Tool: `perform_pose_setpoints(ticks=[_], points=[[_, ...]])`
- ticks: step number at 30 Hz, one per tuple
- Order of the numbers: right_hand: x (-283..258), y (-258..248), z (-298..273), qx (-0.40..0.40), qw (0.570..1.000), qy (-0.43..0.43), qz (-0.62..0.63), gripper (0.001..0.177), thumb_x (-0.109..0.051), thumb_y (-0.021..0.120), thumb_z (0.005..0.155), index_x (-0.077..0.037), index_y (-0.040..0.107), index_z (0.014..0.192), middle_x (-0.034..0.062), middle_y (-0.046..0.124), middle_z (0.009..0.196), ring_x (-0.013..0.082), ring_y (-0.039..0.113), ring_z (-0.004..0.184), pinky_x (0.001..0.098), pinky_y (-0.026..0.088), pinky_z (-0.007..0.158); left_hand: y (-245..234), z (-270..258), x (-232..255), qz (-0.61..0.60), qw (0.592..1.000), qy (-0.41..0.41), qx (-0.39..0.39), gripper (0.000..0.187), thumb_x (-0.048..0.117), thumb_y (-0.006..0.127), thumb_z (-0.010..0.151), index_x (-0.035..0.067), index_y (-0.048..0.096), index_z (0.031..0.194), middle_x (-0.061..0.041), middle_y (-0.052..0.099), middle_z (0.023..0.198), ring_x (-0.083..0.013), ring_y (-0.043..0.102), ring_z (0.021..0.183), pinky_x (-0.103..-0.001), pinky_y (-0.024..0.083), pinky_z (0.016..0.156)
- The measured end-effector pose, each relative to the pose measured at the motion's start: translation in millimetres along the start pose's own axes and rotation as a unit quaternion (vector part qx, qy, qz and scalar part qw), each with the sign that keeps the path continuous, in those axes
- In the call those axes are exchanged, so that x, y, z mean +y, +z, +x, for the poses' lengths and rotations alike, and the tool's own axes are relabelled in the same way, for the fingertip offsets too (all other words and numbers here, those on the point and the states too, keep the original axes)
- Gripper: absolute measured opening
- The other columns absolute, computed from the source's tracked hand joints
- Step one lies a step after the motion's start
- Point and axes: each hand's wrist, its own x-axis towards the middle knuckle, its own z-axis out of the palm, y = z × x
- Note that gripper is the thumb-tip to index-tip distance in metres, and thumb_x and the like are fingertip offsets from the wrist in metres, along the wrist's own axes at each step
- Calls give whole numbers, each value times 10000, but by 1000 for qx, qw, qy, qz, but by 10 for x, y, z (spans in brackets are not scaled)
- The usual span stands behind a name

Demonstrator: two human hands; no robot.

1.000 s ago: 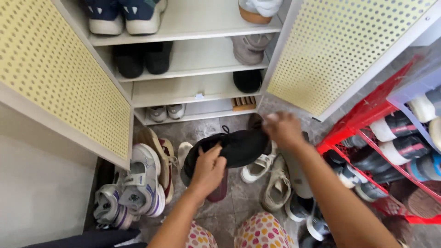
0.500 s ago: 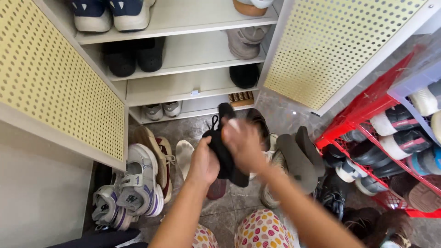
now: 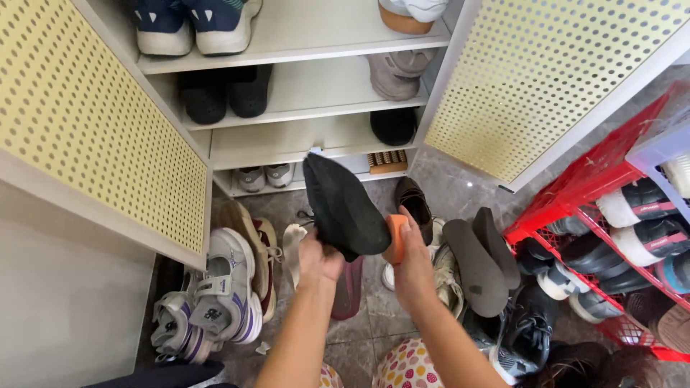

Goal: The person kneels in front of a shoe cabinet and uses an orange sponge to wipe the exterior of several shoes, including sneakers, boots, and flats. After cleaning, the person places the shoes back onto the cabinet shelves.

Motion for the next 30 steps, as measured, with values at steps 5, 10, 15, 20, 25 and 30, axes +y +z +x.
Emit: perform_pose_setpoints(ticks=[5, 10, 15, 20, 25, 30], points=[[27, 75, 186, -63, 990, 37, 117, 534, -287, 450, 1026, -123, 432, 1534, 77, 589, 1409, 213, 542, 1312, 366, 405, 1115, 144, -186, 121, 162, 976, -145, 2, 424, 218, 414, 1033, -24, 612, 1318, -195, 692, 1295, -308, 710, 1117, -475, 564, 1010], [23, 55, 1042, -95, 983, -19, -157, 522, -326, 532, 1027, -128, 495, 1508, 17, 589, 1414, 135, 525, 1315, 297, 393, 1102, 21, -441, 162, 303, 905, -289, -75, 307, 214, 576, 1012, -4, 707, 1184, -143, 763, 1095, -244, 750, 937, -408, 610, 871], [106, -425, 1597, -75, 971, -105, -199, 456, -289, 583, 1022, -96, 597, 1435, 74, 649, 1288, 149, 608, 1116, 286, 484, 968, 86, -455, 1, 341, 888, -303, -62, 321, 260, 622, 978, 2, 729, 1136, -137, 774, 1022, -244, 745, 869, -404, 609, 810], [229, -1133, 914, 30, 975, 28, -216, 501, -487, 432, 1029, -127, 727, 1215, 79, 660, 997, 179, 600, 833, 361, 506, 710, 300, -62, -35, 217, 956, -195, -20, 425, 348, 554, 971, 10, 709, 1177, -140, 766, 1093, -251, 740, 949, -418, 593, 884], [183, -729, 465, 9, 935, 333, -123, 768, -742, 436, 903, -124, 596, 1331, 50, 620, 1097, 207, 553, 951, 420, 439, 801, 389, 533, -199, 154, 966, -188, -87, 359, 269, 556, 975, -9, 694, 1156, -152, 750, 1100, -265, 735, 976, -417, 592, 910], [43, -491, 687, 70, 922, 372, -85, 623, -535, 639, 876, -222, 467, 1387, 16, 609, 1233, 237, 623, 1096, 459, 491, 889, 399, 919, -369, 132, 969, -186, -99, 325, 245, 566, 974, -2, 698, 1140, -149, 754, 1088, -262, 737, 970, -409, 591, 904]])
